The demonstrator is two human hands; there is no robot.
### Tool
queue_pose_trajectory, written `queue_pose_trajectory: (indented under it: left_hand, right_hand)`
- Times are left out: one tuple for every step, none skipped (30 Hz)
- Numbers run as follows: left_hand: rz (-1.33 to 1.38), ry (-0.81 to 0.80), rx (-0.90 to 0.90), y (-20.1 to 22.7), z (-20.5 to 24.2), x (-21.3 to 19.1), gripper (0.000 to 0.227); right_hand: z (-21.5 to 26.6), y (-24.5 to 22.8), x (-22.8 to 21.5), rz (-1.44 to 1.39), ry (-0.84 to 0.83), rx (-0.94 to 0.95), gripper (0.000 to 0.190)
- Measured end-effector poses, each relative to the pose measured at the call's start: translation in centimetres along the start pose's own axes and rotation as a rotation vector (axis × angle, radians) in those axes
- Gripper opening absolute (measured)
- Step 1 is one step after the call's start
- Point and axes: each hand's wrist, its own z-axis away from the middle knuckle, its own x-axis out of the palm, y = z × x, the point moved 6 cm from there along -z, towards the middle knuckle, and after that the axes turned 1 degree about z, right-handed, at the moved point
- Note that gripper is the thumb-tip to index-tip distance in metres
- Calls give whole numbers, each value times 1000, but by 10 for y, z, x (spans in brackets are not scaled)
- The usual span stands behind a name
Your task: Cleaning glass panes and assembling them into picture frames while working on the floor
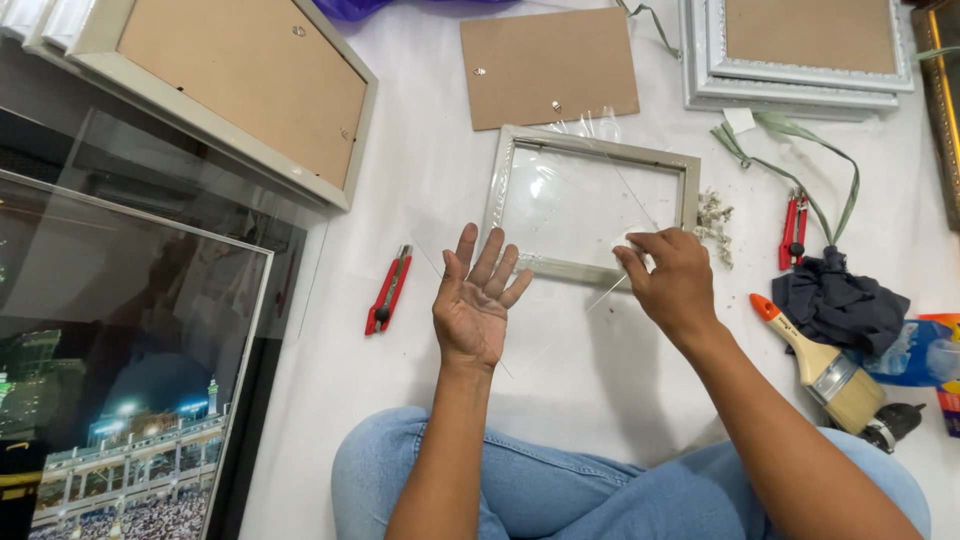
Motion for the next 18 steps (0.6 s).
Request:
queue_pose_trajectory:
  left_hand:
    - [-1,2,-3,-1,1,1,57]
    - [-7,-6,-7,-2,1,2,58]
    - [-12,-16,-14,-5,1,5,60]
    - [-13,-17,-20,-9,3,5,60]
    - [-14,-11,-16,-10,4,7,62]
    - [-15,-5,-12,-12,4,8,63]
    - [-16,-3,-12,-14,4,8,63]
    - [-17,3,-20,-17,5,8,65]
    - [-20,12,-30,-20,6,6,67]
    - [-23,16,-33,-19,6,6,67]
    - [-14,2,-42,-18,6,7,65]
    - [-6,-12,-51,-17,7,8,63]
    - [-4,-15,-48,-16,6,5,63]
    - [14,-47,-57,-15,4,4,61]
    - [30,-78,-70,-16,4,2,59]
    - [29,-80,-72,-15,5,2,59]
    - [22,-78,-80,-17,5,4,59]
    - [15,-76,-89,-18,4,5,59]
  right_hand:
    - [0,-5,-1,0,-2,3,25]
    - [0,-8,-3,-117,17,42,24]
    - [1,-9,-6,-230,38,84,24]
    - [10,-35,-13,-226,38,88,24]
    - [16,-68,-20,-331,47,-33,16]
    - [22,-100,-27,-436,57,-156,11]
    - [21,-127,-48,-437,56,-155,11]
    - [20,-159,-67,-510,-9,-243,8]
    - [22,-191,-87,-584,-77,-327,7]
    - [24,-163,-63,-586,-78,-322,7]
    - [24,-134,-41,-551,-22,-299,7]
    - [25,-105,-20,-516,34,-277,9]
    - [10,-82,-23,-516,37,-281,9]
    - [-7,-51,-27,-430,95,-165,8]
    - [-21,-20,-32,-342,152,-45,14]
    - [-20,-15,-30,-340,154,-44,14]
    - [-18,-5,-30,-316,160,-2,13]
    - [-17,4,-29,-292,167,40,13]
